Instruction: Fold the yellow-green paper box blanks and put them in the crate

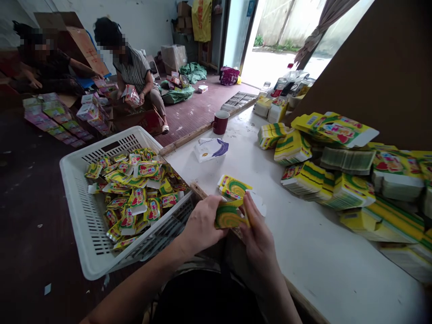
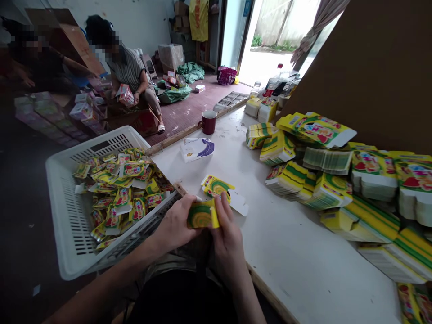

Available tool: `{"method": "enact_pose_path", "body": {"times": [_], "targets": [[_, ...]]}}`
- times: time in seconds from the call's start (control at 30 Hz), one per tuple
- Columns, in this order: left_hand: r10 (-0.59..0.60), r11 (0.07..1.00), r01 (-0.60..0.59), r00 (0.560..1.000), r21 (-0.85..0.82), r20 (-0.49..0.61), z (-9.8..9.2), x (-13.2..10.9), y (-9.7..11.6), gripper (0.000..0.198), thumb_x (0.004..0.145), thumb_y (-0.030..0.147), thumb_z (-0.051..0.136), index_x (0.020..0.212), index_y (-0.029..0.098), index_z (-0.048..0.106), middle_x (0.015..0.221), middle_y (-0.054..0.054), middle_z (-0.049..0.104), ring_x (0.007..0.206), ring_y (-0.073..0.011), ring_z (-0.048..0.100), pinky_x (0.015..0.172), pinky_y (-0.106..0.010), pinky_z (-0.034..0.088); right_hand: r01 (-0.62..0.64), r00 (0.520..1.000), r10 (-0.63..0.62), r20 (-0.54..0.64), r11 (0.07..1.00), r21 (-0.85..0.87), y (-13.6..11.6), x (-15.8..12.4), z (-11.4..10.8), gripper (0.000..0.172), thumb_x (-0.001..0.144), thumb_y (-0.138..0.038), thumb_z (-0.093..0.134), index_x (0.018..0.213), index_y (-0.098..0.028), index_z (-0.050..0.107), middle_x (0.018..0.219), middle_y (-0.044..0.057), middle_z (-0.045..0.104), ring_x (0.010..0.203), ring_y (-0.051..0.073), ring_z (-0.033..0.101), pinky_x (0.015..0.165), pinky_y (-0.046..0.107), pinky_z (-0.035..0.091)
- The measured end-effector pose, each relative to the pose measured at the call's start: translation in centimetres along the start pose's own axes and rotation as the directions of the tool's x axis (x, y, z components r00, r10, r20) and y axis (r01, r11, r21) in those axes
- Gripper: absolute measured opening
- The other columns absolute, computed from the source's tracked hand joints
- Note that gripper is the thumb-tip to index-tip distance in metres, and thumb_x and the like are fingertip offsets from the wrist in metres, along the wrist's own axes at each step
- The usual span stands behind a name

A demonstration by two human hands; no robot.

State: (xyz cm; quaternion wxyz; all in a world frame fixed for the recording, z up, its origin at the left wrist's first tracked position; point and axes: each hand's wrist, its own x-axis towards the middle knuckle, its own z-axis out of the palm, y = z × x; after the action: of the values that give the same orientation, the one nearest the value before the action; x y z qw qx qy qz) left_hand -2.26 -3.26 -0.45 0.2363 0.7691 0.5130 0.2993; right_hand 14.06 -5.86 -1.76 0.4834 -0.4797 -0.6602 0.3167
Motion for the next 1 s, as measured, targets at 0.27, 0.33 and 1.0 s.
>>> {"method": "enact_pose_path", "body": {"times": [0.27, 0.33, 1.0], "targets": [[-0.05, 0.991, 0.061, 0.995, -0.122, 0.089, -1.8, 0.6, 0.2, 0.053, 0.065, 0.037, 0.078, 0.109, 0.016, 0.059, 0.103, -0.01, 0.07, 0.095, -0.0287, 0.067, 0.085, -0.041, 0.052, 0.037, 0.92, 0.012, 0.391, 0.992, -0.119, -0.4, 2.0, -3.2, 0.024, 0.093, -0.031, 0.057, 0.114, -0.028, 0.068, 0.147, 0.009, 0.048, 0.139, 0.03, 0.04, 0.108, 0.048, 0.041], [-0.047, 0.988, 0.058, 0.996, -0.145, 0.081, -1.6, 0.6, 0.3, 0.053, 0.065, 0.037, 0.078, 0.11, 0.016, 0.059, 0.105, -0.011, 0.069, 0.096, -0.0288, 0.066, 0.087, -0.041, 0.052, 0.001, 0.943, 0.035, 0.33, 0.994, -0.109, -0.9, 2.0, -2.6, 0.024, 0.092, -0.032, 0.058, 0.115, -0.028, 0.066, 0.141, 0.009, 0.052, 0.138, 0.03, 0.041, 0.108, 0.048, 0.041], [-0.519, 0.086, 0.355, 0.814, -0.931, 0.263, 1.5, 0.8, -1.4, 0.047, 0.074, 0.049, 0.076, 0.101, 0.014, 0.059, 0.097, -0.009, 0.067, 0.084, -0.0174, 0.066, 0.08, -0.032, 0.053, -0.213, 0.971, 0.096, -0.221, 0.766, -0.606, 5.5, 4.2, -1.7, 0.012, 0.083, -0.03, 0.059, 0.083, -0.018, 0.059, 0.086, 0.012, 0.059, 0.084, 0.029, 0.052, 0.08, 0.046, 0.044]]}}
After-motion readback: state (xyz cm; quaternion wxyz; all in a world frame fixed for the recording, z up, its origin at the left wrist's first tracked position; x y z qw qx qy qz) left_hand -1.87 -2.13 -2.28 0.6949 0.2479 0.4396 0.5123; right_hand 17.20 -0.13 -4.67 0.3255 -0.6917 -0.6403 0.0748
